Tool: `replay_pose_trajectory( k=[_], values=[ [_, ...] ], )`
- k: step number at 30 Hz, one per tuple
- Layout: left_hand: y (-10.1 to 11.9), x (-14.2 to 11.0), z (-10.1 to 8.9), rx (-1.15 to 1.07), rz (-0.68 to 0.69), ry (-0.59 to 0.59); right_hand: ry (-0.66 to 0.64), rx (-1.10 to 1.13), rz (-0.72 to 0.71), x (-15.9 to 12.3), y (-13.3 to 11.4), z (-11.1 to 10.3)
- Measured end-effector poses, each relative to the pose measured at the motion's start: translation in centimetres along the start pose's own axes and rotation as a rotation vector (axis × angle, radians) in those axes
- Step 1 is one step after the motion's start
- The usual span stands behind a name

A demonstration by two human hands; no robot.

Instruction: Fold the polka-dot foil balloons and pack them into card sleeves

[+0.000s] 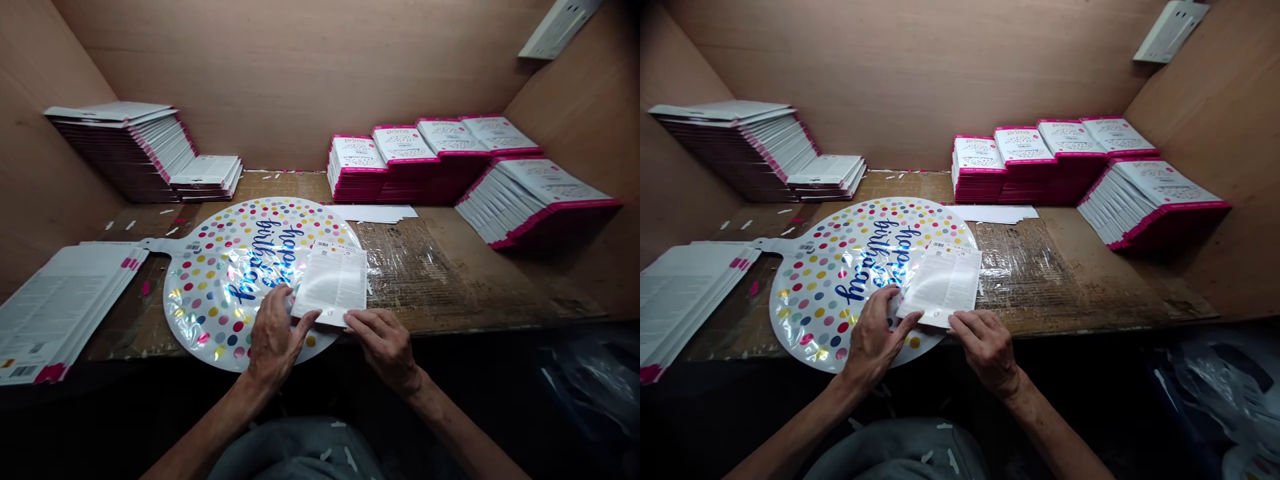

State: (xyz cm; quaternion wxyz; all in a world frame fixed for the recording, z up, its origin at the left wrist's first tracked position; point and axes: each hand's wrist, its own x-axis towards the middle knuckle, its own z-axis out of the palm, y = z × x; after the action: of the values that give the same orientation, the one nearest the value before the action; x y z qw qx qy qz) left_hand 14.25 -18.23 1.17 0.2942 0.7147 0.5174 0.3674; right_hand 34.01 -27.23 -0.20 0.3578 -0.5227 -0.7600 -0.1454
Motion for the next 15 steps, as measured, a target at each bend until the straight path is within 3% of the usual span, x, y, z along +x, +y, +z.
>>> replay_pose_trajectory(
  k=[3,6,8,10,15],
  values=[
    [1.5,0.5,-1.2,-0.435,-0.376,-0.163,0.121,0.024,0.02,2.1,-0.3,0.6],
    [1.7,1.8,-1.7,-0.82,-0.612,-0.23,0.057,0.064,-0.014,5.1,-0.9,2.3],
    [1.3,2.7,-1.7,-0.916,-0.647,-0.149,-0.039,0.064,0.043,7.1,-1.3,3.7],
    [0.7,3.5,-1.8,-0.966,-0.593,-0.071,-0.164,0.057,0.135,9.1,-1.8,4.9],
    [-1.3,4.5,-2.6,-0.895,-0.489,0.064,-0.603,0.039,0.24,14.5,-2.7,6.8]
  ],
)
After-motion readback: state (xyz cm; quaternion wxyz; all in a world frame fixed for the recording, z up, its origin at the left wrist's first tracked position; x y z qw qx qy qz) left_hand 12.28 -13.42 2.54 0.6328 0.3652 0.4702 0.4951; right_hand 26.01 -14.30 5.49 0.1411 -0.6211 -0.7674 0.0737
